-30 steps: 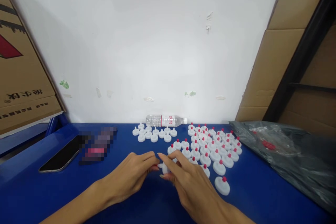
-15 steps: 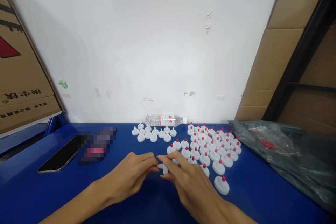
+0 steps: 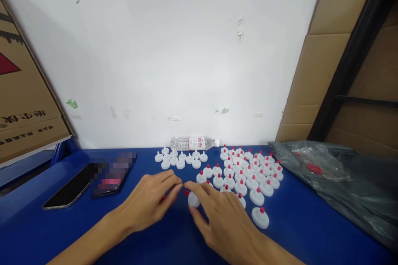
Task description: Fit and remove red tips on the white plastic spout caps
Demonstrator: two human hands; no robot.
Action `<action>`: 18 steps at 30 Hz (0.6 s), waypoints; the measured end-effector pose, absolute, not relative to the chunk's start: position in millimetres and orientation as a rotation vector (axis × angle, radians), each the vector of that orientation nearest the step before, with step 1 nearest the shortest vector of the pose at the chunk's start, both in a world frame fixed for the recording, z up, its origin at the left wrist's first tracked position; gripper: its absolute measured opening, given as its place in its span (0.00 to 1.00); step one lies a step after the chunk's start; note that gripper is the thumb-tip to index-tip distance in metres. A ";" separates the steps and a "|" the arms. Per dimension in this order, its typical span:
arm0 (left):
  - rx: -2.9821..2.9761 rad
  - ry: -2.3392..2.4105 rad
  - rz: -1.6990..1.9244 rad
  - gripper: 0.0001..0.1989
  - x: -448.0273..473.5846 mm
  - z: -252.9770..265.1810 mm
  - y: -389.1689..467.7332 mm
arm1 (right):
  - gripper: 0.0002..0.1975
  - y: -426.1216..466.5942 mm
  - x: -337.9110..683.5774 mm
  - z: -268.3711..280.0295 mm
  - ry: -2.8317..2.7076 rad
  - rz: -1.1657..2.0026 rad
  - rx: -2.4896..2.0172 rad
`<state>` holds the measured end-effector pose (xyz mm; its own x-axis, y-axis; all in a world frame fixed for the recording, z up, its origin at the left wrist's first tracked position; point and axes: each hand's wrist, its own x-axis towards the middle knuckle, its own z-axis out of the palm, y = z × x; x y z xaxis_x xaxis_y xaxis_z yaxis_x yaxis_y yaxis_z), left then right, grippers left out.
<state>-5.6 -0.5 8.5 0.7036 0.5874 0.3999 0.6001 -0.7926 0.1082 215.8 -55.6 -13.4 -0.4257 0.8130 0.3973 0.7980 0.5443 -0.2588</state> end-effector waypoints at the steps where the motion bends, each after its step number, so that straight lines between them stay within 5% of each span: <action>1: -2.821 -1.049 -0.693 0.14 -8.3 9.0 4.1 | 0.24 -55.4 216.4 -12.7 -2.313 0.047 -1.299; 7: -2.480 -1.442 -0.735 0.19 -38.1 -2.9 47.5 | 0.19 -54.1 217.4 -11.9 -2.304 0.115 -1.291; 18: -2.569 -1.478 -0.694 0.26 -67.8 -27.9 80.8 | 0.04 -53.3 216.2 -9.5 -2.371 0.113 -1.358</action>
